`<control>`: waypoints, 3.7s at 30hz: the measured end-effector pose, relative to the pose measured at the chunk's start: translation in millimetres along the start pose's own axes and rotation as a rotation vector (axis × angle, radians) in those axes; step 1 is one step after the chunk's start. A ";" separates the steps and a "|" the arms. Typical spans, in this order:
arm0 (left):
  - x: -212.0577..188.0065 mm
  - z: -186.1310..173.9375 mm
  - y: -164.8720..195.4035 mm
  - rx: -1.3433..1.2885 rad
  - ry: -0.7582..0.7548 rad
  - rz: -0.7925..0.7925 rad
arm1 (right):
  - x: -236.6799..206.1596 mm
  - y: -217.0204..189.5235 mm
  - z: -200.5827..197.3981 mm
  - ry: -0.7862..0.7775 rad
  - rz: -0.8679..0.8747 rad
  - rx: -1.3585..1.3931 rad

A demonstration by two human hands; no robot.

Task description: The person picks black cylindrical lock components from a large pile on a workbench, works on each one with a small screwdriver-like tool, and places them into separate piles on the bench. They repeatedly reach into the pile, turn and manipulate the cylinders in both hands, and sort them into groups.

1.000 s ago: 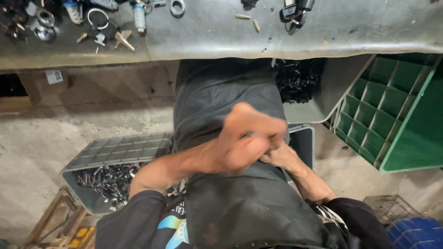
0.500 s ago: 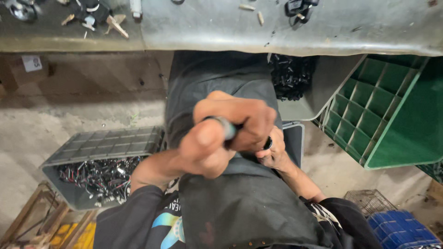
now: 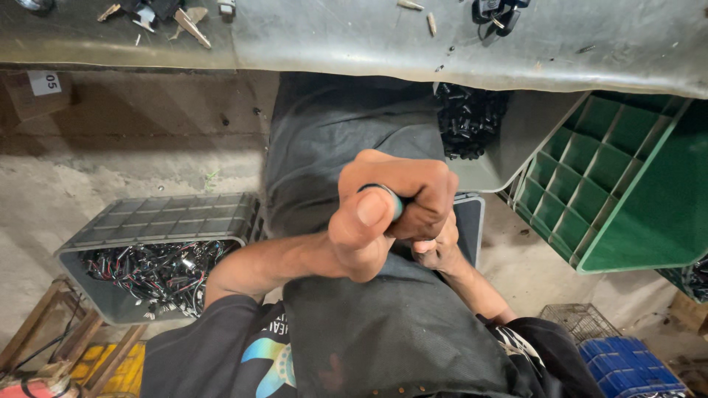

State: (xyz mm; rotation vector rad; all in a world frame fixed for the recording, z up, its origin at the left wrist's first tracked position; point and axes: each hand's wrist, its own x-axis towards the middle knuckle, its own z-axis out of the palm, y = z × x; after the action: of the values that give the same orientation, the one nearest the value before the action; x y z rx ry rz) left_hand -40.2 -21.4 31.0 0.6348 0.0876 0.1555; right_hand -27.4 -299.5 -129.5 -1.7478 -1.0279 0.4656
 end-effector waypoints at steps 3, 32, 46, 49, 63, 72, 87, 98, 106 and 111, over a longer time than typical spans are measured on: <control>2.0 0.9 -3.5 -0.030 0.009 0.049 | 0.7 -0.3 0.6 -0.026 -0.001 0.018; -4.3 -10.6 -25.6 0.240 -0.101 0.181 | 160.1 -123.2 95.7 0.944 -0.855 2.511; -9.4 -7.3 3.5 -0.061 0.046 0.003 | 47.5 -29.0 8.6 -0.077 0.061 0.216; -10.7 -5.1 6.8 -0.036 0.022 0.028 | 34.4 -27.8 11.0 -0.078 0.051 0.186; -5.4 -3.3 -12.1 0.177 -0.001 0.070 | 39.5 -35.2 -0.4 -0.193 0.056 0.232; -1.8 -14.8 -26.2 0.398 -0.152 0.127 | 46.6 -38.0 4.7 -0.240 0.041 0.230; -21.9 -39.2 -67.3 0.720 -0.154 0.404 | 35.6 -42.9 6.1 -0.275 0.027 0.194; -27.3 -18.0 -8.1 0.168 -0.024 0.010 | 42.7 -40.3 14.7 -0.272 -0.010 0.158; -20.8 -12.4 -11.1 0.164 -0.053 0.090 | 39.7 -39.9 15.8 -0.261 -0.053 0.123; -6.1 -7.5 33.0 0.130 -0.049 0.105 | 48.2 -32.6 15.3 -0.263 -0.078 0.116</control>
State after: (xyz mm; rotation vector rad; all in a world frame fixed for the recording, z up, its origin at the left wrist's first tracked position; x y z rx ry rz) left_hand -51.1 8.1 44.9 0.7732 0.0174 0.2365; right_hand -24.9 -247.5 -99.3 -1.5658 -1.2236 0.7049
